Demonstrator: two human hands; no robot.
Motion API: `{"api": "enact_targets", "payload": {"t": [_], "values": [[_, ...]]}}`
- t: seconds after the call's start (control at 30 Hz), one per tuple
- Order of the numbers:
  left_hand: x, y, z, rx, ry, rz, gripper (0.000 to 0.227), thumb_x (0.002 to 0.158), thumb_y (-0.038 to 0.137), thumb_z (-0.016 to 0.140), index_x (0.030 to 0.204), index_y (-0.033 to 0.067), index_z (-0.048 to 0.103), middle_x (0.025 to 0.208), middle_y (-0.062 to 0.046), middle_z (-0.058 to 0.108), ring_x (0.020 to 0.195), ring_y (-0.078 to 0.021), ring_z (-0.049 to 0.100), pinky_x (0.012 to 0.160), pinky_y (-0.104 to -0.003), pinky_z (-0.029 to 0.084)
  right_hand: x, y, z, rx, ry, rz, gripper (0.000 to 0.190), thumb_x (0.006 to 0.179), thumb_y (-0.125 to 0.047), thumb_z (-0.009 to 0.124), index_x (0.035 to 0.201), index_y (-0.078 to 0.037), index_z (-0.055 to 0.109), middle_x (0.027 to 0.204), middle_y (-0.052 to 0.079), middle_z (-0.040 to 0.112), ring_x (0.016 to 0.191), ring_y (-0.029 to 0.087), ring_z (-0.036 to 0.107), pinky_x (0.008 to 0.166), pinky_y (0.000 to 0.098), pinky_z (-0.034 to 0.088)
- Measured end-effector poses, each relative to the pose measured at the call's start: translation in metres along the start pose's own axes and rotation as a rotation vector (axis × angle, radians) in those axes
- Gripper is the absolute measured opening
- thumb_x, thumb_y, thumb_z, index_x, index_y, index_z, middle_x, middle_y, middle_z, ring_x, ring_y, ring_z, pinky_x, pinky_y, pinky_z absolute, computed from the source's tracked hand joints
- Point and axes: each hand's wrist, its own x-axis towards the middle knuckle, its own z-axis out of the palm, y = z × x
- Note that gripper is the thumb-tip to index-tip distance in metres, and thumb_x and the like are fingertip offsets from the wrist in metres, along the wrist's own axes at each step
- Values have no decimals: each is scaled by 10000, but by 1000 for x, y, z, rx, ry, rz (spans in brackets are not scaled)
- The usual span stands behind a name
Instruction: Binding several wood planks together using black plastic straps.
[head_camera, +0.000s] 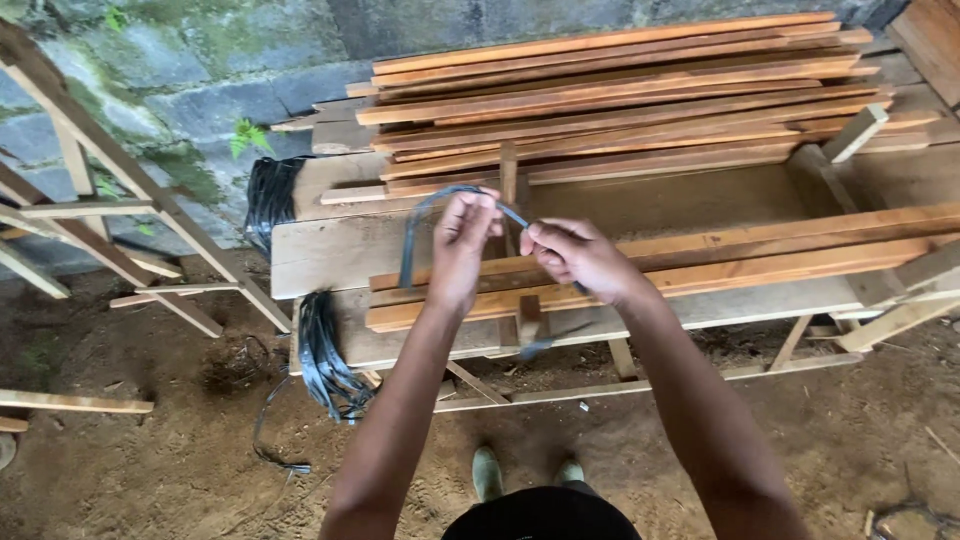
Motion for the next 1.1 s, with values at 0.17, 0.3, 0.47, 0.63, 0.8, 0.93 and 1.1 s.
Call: {"api": "enact_targets", "payload": {"t": [0.17, 0.3, 0.47, 0.63, 0.8, 0.93, 1.1], "values": [[-3, -4, -1, 11, 73, 54, 168, 1054, 227, 610, 1049, 71, 671, 977, -1, 671, 848, -112, 598, 777, -282, 540, -22, -1, -49, -370, 25, -40, 286, 1065, -313, 505, 1033, -94, 687, 722, -33, 524, 597, 96, 442, 532, 279, 387], [-11, -21, -17, -84, 235, 36, 170, 1050, 231, 617, 1038, 76, 685, 932, -30, 686, 799, -134, 634, 799, -322, 585, -37, 4, -83, -680, 106, -76, 301, 1037, -330, 518, 1089, -125, 732, 1010, 20, 768, 908, 148, 688, 816, 361, 564], [-21, -42, -26, -138, 308, 23, 131, 1043, 219, 646, 1082, 104, 696, 960, -19, 683, 812, -131, 640, 804, -322, 563, -46, 31, -129, -724, 125, -117, 302, 1035, -329, 553, 1100, -111, 751, 1083, 47, 790, 1043, 181, 730, 928, 385, 568], [-35, -56, -23, -133, 349, 37, 147, 1050, 208, 646, 1105, 88, 711, 939, -18, 672, 811, -134, 628, 802, -315, 544, -64, 50, -159, -702, 182, -140, 291, 1040, -305, 569, 1120, -90, 748, 1092, 57, 785, 1042, 180, 735, 938, 351, 579], [-42, -57, -21, -113, 388, 33, 147, 1066, 206, 618, 1082, 88, 704, 933, -11, 671, 828, -132, 622, 808, -309, 547, -82, 58, -184, -667, 288, -179, 310, 1041, -303, 612, 1110, -41, 762, 1062, 98, 795, 1007, 188, 740, 920, 350, 568], [-40, -70, -37, -151, 449, 45, 131, 1045, 184, 626, 1068, 83, 706, 935, -19, 684, 822, -139, 625, 793, -326, 559, -96, 58, -193, -702, 325, -169, 320, 1035, -315, 626, 1113, -42, 773, 1059, 100, 801, 992, 186, 741, 902, 348, 559], [-51, -62, -31, -115, 476, 43, 144, 1068, 192, 594, 1055, 90, 694, 907, -7, 662, 805, -122, 608, 777, -319, 558, -100, 70, -210, -695, 390, -90, 303, 1008, -306, 654, 1132, -57, 775, 1008, 74, 795, 889, 142, 720, 792, 319, 553]]}}
